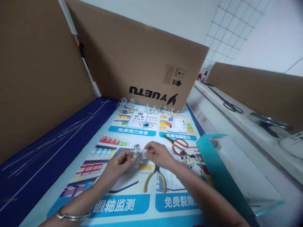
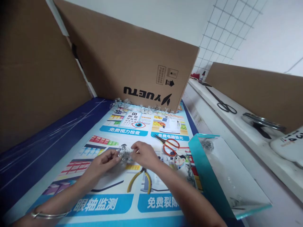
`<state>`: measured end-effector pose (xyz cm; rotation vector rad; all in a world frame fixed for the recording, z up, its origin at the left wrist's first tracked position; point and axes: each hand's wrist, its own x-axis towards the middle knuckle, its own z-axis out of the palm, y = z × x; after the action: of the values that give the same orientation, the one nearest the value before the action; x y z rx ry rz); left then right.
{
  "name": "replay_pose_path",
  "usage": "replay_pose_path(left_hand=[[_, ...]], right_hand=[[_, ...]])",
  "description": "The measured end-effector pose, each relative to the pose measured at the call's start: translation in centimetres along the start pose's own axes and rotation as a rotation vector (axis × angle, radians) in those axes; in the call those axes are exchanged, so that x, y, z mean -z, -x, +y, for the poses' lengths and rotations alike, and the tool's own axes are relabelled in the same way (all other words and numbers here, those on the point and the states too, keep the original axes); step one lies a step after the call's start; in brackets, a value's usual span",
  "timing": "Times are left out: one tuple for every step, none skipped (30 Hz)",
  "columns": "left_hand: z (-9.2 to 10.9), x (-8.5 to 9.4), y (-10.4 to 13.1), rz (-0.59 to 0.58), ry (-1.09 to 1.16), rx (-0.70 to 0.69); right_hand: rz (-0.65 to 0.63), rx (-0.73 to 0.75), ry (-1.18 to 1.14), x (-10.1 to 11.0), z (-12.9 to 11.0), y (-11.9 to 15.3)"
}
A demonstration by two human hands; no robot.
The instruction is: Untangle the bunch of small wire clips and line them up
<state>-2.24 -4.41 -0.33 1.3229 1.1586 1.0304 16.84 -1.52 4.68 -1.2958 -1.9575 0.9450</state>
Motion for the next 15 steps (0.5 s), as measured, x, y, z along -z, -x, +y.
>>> replay_pose_path(left_hand=[[0.0,0.1,0.0,0.013,0.003,0.010],[0.0,0.2,0.0,0.021,0.005,0.022],[0.0,0.3,-0.1,0.022,0.006,0.035],[0.0,0.4,-0.1,0.020,0.005,0.045],[0.0,0.5,-0.1,0.017,0.002,0.053],[0.0,0.6,-0.2,0.007,-0.001,0.058],[0.0,0.7,-0.2,-0.005,-0.006,0.061],[0.0,0.7,-0.1,-0.020,-0.011,0.062],[0.0,0.8,-0.1,-0.037,-0.016,0.062],[0.1,0.8,0.0,-0.051,-0.022,0.060],[0.2,0.9,0.0,-0.064,-0.031,0.059],[0.3,0.9,0.1,-0.074,-0.048,0.060],[0.4,1.0,0.1,-0.081,-0.076,0.064],[0.6,1.0,0.2,-0.097,-0.107,0.075],[0.7,1.0,0.2,-0.106,-0.132,0.090]], right_hand=[[0.017,0.037,0.071,1.2,-0.9,0.1],[0.034,0.060,0.115,2.5,-2.0,0.3],[0.051,0.073,0.144,3.8,-3.0,0.6],[0.072,0.074,0.171,5.1,-4.0,1.0],[0.088,0.069,0.194,6.3,-4.9,1.5],[0.109,0.067,0.211,7.5,-5.8,2.0],[0.133,0.067,0.226,8.6,-6.5,2.6],[0.159,0.076,0.241,9.6,-7.2,3.2],[0.187,0.087,0.256,10.6,-7.8,3.7],[0.227,0.100,0.271,11.6,-8.4,4.3],[0.270,0.129,0.287,12.5,-9.0,4.8],[0.329,0.159,0.299,13.5,-9.6,5.4],[0.385,0.192,0.299,14.4,-10.1,5.9],[0.437,0.231,0.295,15.3,-10.7,6.4],[0.487,0.266,0.290,16.1,-11.2,6.9]])
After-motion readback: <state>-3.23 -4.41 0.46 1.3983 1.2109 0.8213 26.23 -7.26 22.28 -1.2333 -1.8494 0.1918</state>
